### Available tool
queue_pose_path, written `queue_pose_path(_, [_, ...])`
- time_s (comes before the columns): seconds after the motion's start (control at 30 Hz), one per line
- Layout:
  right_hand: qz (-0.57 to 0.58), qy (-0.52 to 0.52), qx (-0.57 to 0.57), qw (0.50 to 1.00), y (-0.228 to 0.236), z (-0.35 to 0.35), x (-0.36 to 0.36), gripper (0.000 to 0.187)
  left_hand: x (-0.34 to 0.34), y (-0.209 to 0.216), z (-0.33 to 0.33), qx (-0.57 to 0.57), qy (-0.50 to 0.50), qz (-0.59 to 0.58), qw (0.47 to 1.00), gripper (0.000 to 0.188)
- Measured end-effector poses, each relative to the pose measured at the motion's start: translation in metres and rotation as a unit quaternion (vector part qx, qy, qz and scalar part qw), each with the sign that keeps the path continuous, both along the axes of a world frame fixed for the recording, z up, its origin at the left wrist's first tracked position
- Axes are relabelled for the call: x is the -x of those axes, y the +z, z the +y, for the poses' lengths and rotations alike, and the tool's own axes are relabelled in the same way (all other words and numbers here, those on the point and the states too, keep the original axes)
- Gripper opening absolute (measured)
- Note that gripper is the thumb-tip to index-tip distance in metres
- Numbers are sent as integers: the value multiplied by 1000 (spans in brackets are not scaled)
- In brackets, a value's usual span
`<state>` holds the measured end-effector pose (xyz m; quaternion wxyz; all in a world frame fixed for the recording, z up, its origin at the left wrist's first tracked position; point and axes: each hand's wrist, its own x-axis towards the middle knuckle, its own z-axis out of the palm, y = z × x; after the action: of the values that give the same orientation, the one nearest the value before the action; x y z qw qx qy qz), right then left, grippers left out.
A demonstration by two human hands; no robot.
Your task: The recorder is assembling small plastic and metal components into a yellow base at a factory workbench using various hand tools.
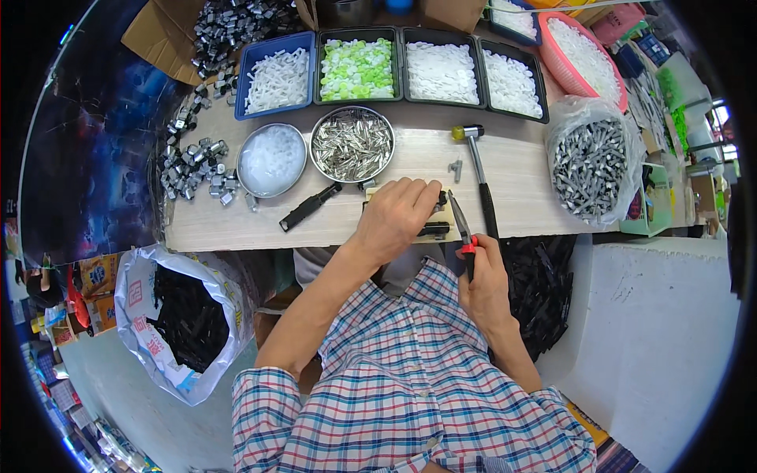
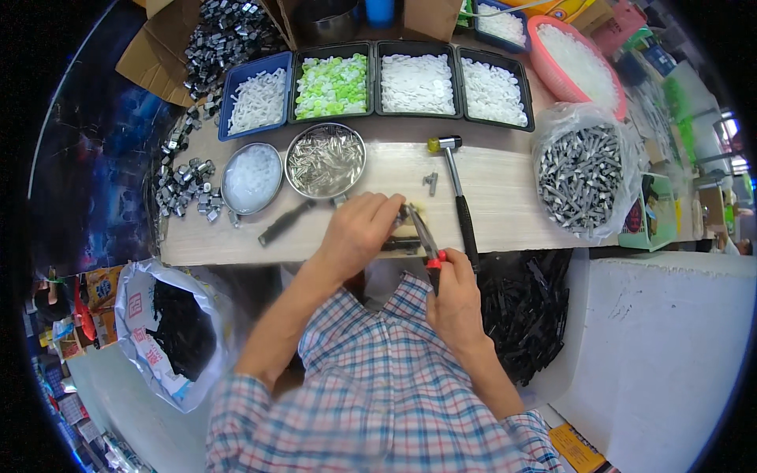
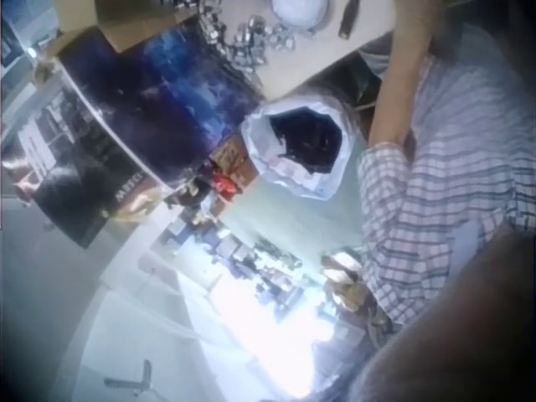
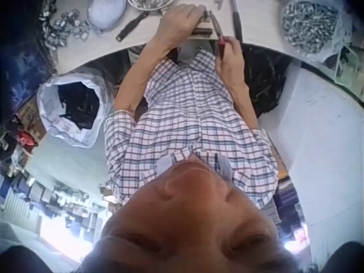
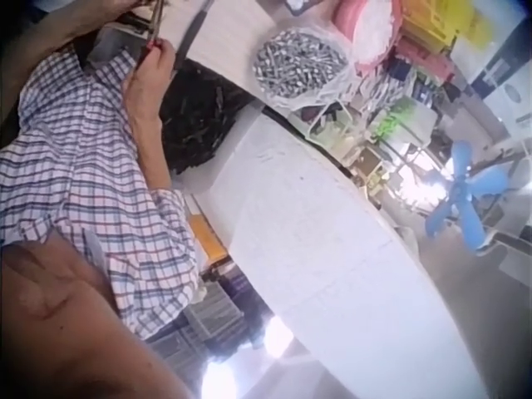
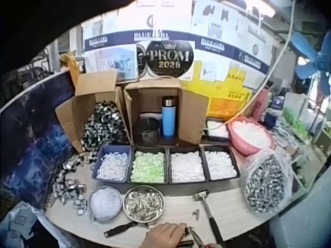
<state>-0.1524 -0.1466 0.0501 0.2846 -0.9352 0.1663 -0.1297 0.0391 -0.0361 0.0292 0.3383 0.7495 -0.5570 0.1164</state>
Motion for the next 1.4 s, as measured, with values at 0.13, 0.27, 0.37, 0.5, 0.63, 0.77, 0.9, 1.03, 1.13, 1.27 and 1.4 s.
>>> queue_pose_path(0.13, [31,50,-58,997,5,-6,3,45,-2,8,13,-60,-19,-28,998,27])
queue_pose_path(0.27, [29,115,-84,989,0,-13,8,48,7,14,24,-107,-5,-69,992,26])
queue_pose_path(0.37, [38,124,-124,984,-4,-14,13,46,14,21,30,-128,-15,-37,991,23])
queue_pose_path(0.5, [32,155,-122,980,-9,-20,22,47,8,17,36,-86,-115,190,971,20])
queue_pose_path(0.63, [38,140,-144,979,-10,-13,28,47,7,22,38,-179,-158,479,845,20])
queue_pose_path(0.77, [11,21,-154,988,-20,-4,40,48,26,13,37,-83,-93,336,933,23])
queue_pose_path(0.9, [20,-65,-119,991,-41,-6,60,45,29,10,32,-59,-26,226,972,27])
queue_pose_path(1.03, [51,-44,-112,991,-44,-4,56,43,20,10,14,-46,-27,102,993,30])
queue_pose_path(1.13, [40,-33,-125,991,-36,-1,48,41,20,10,4,-64,-30,48,996,29])
queue_pose_path(1.27, [17,-24,-120,992,-24,-1,40,41,18,7,2,-82,-29,-39,995,27])
queue_pose_path(1.4, [7,-9,-90,996,-22,-1,36,41,15,9,4,-46,-34,-71,996,28])
